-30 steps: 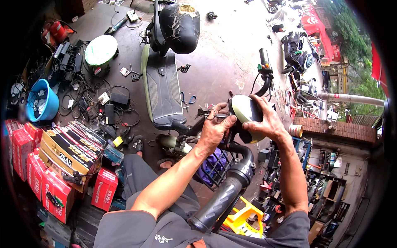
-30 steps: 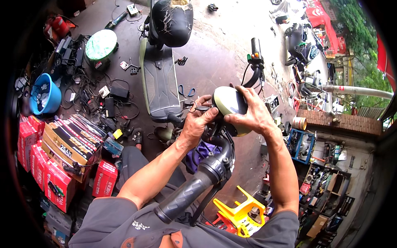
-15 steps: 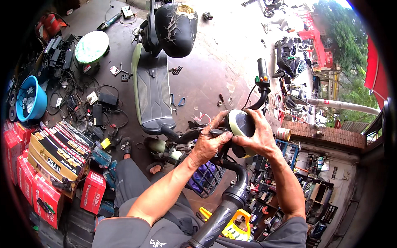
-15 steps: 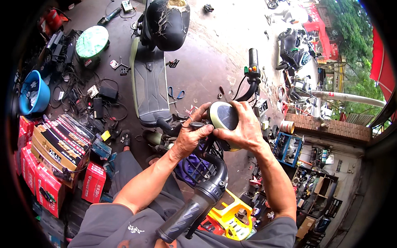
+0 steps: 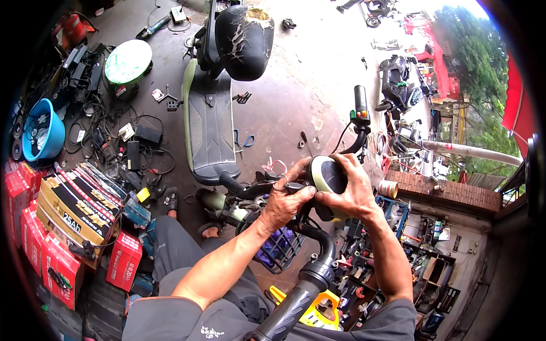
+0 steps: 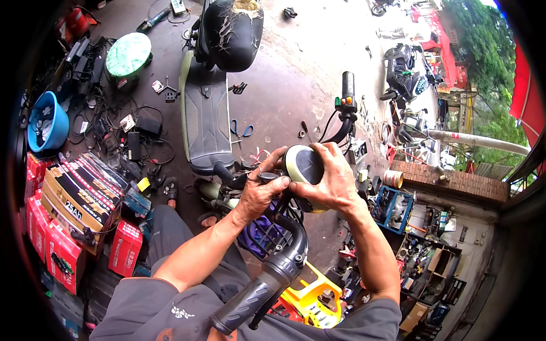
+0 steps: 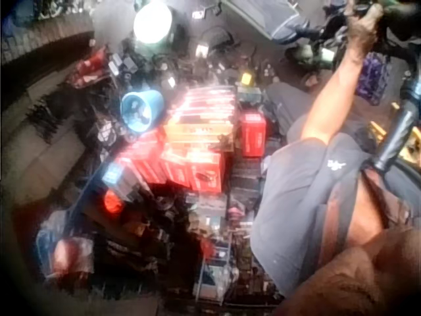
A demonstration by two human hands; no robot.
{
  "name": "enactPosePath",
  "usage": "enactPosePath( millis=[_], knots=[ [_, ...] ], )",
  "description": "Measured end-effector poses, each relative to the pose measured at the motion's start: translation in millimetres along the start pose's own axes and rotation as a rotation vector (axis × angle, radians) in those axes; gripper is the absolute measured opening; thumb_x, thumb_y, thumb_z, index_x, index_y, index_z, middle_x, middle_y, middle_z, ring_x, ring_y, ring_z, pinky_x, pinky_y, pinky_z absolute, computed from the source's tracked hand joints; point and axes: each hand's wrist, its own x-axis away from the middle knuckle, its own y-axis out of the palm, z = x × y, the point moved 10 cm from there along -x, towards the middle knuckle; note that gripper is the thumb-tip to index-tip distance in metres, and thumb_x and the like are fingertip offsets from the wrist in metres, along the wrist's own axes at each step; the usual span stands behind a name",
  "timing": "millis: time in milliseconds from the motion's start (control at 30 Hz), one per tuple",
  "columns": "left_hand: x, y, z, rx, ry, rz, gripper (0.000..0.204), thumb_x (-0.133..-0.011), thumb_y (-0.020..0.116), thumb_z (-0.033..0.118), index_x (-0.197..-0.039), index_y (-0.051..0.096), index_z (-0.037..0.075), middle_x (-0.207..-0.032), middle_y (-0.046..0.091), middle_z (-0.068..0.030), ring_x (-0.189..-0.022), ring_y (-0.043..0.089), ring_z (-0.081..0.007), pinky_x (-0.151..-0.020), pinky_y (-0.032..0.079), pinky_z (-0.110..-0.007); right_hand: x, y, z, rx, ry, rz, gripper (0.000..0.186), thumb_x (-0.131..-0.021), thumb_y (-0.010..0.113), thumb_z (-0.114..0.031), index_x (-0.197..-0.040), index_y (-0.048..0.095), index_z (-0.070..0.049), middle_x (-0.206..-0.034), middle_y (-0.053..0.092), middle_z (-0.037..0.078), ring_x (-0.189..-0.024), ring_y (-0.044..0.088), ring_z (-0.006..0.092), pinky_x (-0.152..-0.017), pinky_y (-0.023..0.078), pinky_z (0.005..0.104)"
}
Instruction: The person assembles the headlight and instrument cluster housing of a motorcycle by hand, fitting the internal components and wires into the casing and then snapping the lens cover into place.
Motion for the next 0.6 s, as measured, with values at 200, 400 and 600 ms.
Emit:
enactPosePath(
  millis=[200,400,600],
  knots=[
    [-0.1,1.4,2.4,0.006,-0.014,-0.033,0.066,-0.091,0.067,0.01,-0.151,0.039,0.008,-0.128,0.059,-0.0078,-0.105,0.056,-0.0115,-0.088,0.048,-0.026,1.2,0.6,-2.3,0.024,0.011,0.007,0.089,-0.059,0.081,-0.049,-0.125,0.056,0.006,-0.113,0.057,0.019,-0.105,0.061,0.0347,-0.091,0.05,0.042],
    [3.8,0.7,-3.0,0.018,-0.095,-0.008,0.065,-0.091,0.057,0.008,-0.152,0.036,0.006,-0.111,0.062,-0.0022,-0.07,0.048,-0.0039,-0.063,0.042,-0.02,0.9,1.8,-3.8,0.061,0.012,0.004,0.092,-0.061,0.082,-0.054,-0.126,0.056,0.004,-0.114,0.057,0.018,-0.106,0.06,0.0351,-0.091,0.05,0.0428],
    [27.0,-19.0,-9.0,-0.096,-0.127,-0.038,0.056,-0.088,0.053,0.002,-0.143,0.043,0.001,-0.12,0.06,-0.0114,-0.101,0.057,-0.0159,-0.092,0.047,-0.03,-0.6,2.5,-6.1,0.029,0.063,-0.015,0.092,-0.063,0.081,-0.057,-0.131,0.055,0.0,-0.122,0.058,0.019,-0.114,0.059,0.0357,-0.096,0.049,0.0431]
  ],
)
